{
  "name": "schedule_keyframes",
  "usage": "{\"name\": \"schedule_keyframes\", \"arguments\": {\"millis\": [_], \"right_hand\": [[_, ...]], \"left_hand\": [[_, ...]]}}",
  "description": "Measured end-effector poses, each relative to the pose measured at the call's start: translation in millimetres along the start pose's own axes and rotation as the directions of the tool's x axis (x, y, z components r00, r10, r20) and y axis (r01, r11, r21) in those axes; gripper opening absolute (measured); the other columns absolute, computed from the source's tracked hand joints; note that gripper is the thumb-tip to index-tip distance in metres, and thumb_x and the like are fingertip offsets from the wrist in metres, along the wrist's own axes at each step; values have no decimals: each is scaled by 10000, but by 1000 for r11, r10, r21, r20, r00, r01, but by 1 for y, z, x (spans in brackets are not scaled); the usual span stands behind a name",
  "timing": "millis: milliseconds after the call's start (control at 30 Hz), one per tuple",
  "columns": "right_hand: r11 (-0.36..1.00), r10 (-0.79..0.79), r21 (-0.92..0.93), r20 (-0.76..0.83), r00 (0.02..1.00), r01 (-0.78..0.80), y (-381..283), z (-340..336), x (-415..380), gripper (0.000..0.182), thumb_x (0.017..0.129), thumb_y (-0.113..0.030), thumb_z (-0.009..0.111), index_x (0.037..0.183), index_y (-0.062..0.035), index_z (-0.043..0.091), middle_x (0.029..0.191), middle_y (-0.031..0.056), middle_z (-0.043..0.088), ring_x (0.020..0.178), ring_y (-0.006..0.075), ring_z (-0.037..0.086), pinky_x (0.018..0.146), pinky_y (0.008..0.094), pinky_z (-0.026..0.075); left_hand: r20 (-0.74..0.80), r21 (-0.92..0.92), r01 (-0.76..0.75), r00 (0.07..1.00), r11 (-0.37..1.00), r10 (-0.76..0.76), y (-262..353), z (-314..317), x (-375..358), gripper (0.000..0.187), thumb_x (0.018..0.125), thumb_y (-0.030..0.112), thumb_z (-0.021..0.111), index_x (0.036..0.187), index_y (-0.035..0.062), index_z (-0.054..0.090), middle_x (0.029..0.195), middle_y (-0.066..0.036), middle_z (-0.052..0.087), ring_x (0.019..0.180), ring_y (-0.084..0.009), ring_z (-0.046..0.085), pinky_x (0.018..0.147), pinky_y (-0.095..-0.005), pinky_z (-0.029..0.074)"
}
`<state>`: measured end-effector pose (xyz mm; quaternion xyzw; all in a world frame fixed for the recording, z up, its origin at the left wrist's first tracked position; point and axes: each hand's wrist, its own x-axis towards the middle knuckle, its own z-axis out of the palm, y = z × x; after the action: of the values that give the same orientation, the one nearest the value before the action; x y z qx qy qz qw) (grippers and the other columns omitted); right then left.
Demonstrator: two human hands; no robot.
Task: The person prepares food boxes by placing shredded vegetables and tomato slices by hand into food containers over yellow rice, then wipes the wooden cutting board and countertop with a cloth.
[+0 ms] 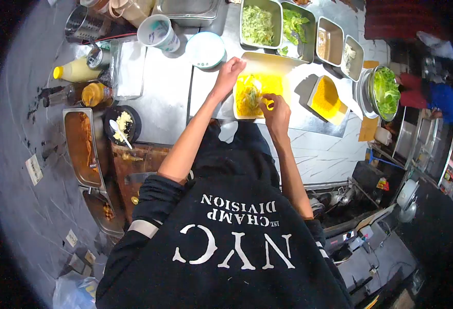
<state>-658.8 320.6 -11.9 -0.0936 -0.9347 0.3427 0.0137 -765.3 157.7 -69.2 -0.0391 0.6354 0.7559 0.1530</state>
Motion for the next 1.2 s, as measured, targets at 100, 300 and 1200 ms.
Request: {"name": "schedule_keyframes", "arguments": {"millis": [100,300,1200], "right_hand": [[986,29,-166,174,984,0,20,5,0,198,782,-86,725,969,-26,705,937,121,704,703,237,677,667,321,537],[997,38,-68,-103,994,-45,-3,-93,29,232,746,-87,756,966,-52,693,836,101,674,683,228,659,633,335,512],[947,276,-137,-127,953,-292,269,-213,267,240,822,-256,660,980,-98,749,732,120,708,674,206,692,674,356,534]], "left_hand": [[2,10,26,1000,1000,-26,3,0,-2,231,984,262,565,943,35,571,843,16,605,815,-39,523,747,-221,433],[23,112,109,993,988,-112,1,-6,-2,452,984,366,545,1244,-4,556,1125,-81,628,1033,-142,564,917,-287,440],[-108,79,214,973,974,-205,6,4,-10,449,1021,388,473,1260,12,529,1126,-20,595,1028,-103,536,942,-258,412]]}}
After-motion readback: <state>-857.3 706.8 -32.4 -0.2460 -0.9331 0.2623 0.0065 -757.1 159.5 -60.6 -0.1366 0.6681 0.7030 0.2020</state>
